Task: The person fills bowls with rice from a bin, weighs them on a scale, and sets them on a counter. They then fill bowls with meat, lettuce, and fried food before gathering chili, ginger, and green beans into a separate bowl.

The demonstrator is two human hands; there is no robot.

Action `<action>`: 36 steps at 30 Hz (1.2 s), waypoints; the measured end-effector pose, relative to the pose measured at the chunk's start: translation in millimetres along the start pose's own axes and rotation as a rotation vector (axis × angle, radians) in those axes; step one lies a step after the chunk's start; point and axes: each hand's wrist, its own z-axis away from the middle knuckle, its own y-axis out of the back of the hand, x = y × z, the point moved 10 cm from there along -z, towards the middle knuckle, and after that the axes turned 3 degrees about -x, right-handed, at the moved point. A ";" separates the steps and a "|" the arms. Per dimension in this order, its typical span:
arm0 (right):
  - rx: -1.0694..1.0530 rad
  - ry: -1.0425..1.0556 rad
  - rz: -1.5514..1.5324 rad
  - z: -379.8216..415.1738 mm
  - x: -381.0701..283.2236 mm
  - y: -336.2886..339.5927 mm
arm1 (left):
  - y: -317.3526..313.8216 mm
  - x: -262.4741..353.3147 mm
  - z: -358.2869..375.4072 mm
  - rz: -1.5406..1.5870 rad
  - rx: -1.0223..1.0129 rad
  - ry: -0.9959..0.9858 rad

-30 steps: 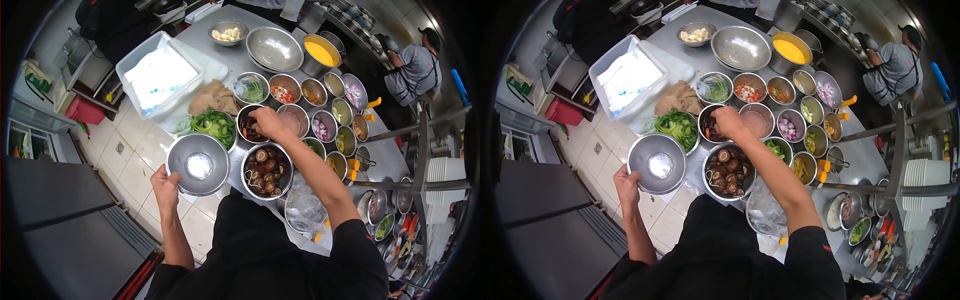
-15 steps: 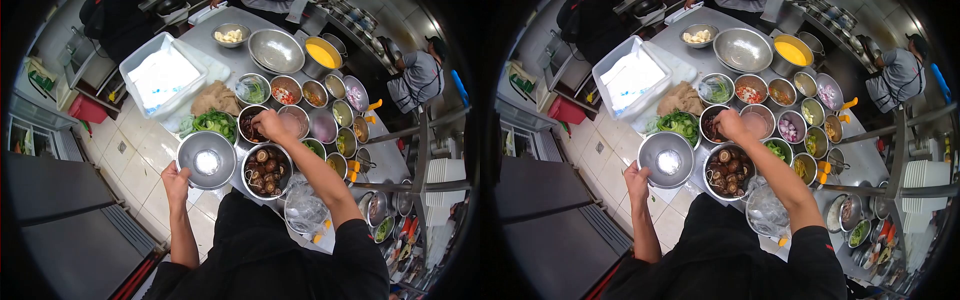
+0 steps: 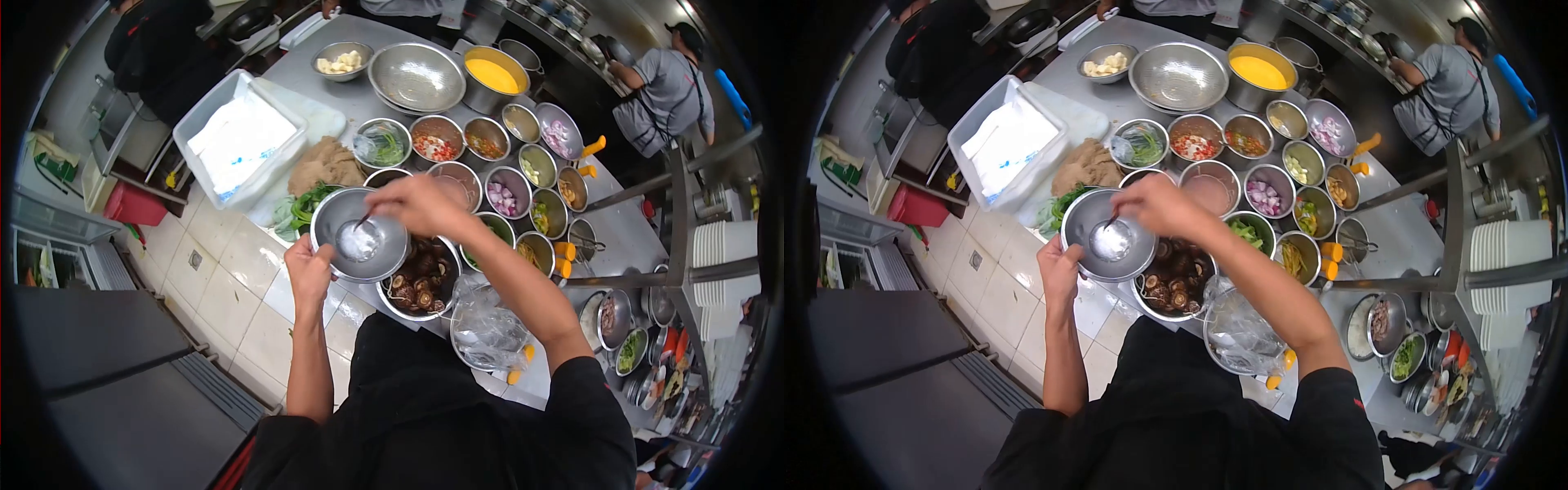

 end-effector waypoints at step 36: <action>0.136 -0.446 0.315 58.9 175.8 59.2 | -27.1 4.0 -14.5 0.108 -0.037 -0.048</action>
